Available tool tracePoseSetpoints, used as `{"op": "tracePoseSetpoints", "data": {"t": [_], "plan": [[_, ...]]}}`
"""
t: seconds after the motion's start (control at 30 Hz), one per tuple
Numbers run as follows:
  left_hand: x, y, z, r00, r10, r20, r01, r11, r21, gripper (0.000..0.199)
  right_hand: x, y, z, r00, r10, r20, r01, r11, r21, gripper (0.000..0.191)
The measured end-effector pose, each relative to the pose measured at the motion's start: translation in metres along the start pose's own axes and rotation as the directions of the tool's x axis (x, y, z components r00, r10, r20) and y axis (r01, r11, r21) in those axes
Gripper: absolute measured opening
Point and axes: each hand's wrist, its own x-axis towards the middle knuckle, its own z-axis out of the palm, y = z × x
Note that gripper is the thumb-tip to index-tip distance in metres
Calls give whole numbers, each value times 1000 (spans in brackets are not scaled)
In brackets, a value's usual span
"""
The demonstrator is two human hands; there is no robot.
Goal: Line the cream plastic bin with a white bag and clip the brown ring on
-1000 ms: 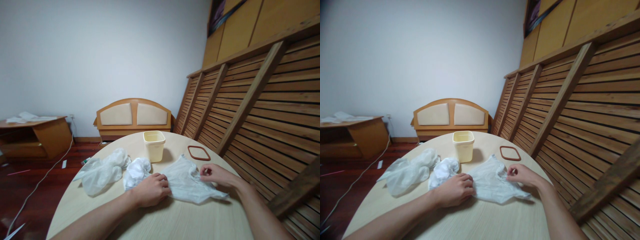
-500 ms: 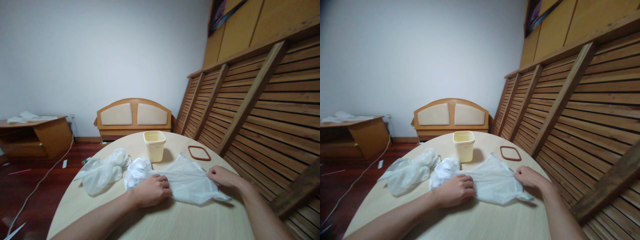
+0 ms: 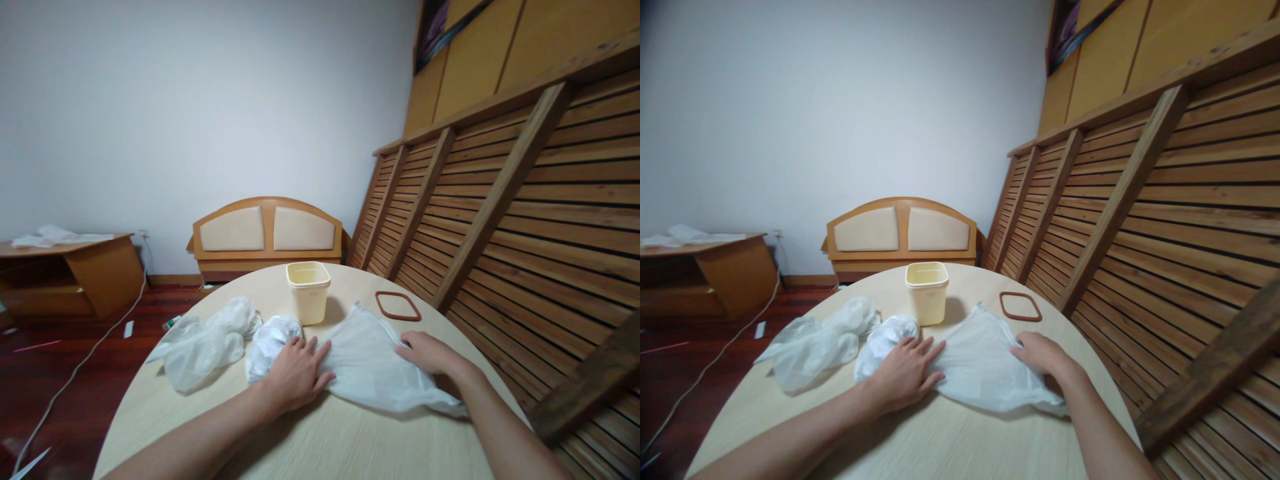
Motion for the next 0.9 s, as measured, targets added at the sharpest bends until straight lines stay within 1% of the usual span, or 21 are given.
{"op": "tracePoseSetpoints", "data": {"t": [0.07, 0.1, 0.13, 0.17, 0.2, 0.23, 0.27, 0.3, 0.33, 0.37, 0.43, 0.5, 0.57, 0.63, 0.7, 0.77, 0.83, 0.9], "plan": [[1, 1, 1, 999, 14, 31, -14, 1000, 7, 55, -5, -2, -6, 997, 66, -27, -67, 997, -49, 25], [2, 1, 1, 999, 24, 33, -24, 1000, 7, 52, -8, -5, -9, 994, 76, -74, -81, 994, -67, 25], [3, 1, 1, 999, 35, 26, -35, 999, 5, 50, -11, -12, -13, 989, 57, -137, -68, 995, -73, 30], [3, 2, 1, 999, 48, 15, -48, 999, 2, 48, -13, -20, -16, 979, 8, -204, -21, 998, -64, 37], [4, 2, 1, 998, 62, 2, -62, 998, -2, 45, -15, -31, -18, 961, -78, -266, 68, 996, -50, 44], [4, 3, 1, 997, 75, -8, -75, 997, -6, 42, -17, -44, -18, 937, -173, -303, 176, 984, -16, 49], [4, 3, 0, 996, 85, -16, -85, 996, -10, 38, -19, -57, -17, 912, -268, -310, 291, 956, 31, 56], [4, 4, -1, 995, 93, -18, -93, 996, -15, 34, -20, -70, -14, 887, -360, -289, 393, 917, 63, 67], [4, 5, -3, 995, 102, -17, -102, 995, -22, 30, -21, -82, -10, 864, -444, -236, 474, 876, 85, 81], [3, 5, -4, 994, 112, -18, -112, 993, -33, 27, -21, -93, -5, 844, -510, -167, 530, 841, 107, 95], [2, 7, -7, 988, 150, -29, -152, 986, -64, 28, -21, -107, 7, 813, -581, -38, 580, 801, 148, 113], [2, 8, -9, 977, 208, -47, -211, 973, -90, 37, -19, -114, 17, 800, -599, 42, 583, 792, 184, 118], [1, 9, -9, 965, 258, -45, -261, 960, -98, 39, -17, -115, 22, 801, -595, 57, 575, 793, 198, 114], [2, 9, -9, 961, 276, -16, -276, 957, -86, 30, -16, -113, 22, 813, -582, 15, 571, 802, 174, 100], [3, 8, -8, 964, 266, 12, -265, 962, -67, 22, -17, -111, 17, 821, -569, -48, 570, 812, 124, 78], [3, 8, -8, 971, 237, 21, -236, 970, -51, 24, -19, -107, 10, 824, -558, -93, 565, 821, 81, 58], [3, 7, -9, 978, 208, 22, -207, 978, -39, 29, -22, -102, 4, 832, -545, -103, 552, 832, 57, 47], [3, 7, -8, 981, 190, 26, -190, 982, -25, 32, -22, -94, -1, 848, -521, -99, 527, 849, 44, 43]]}}
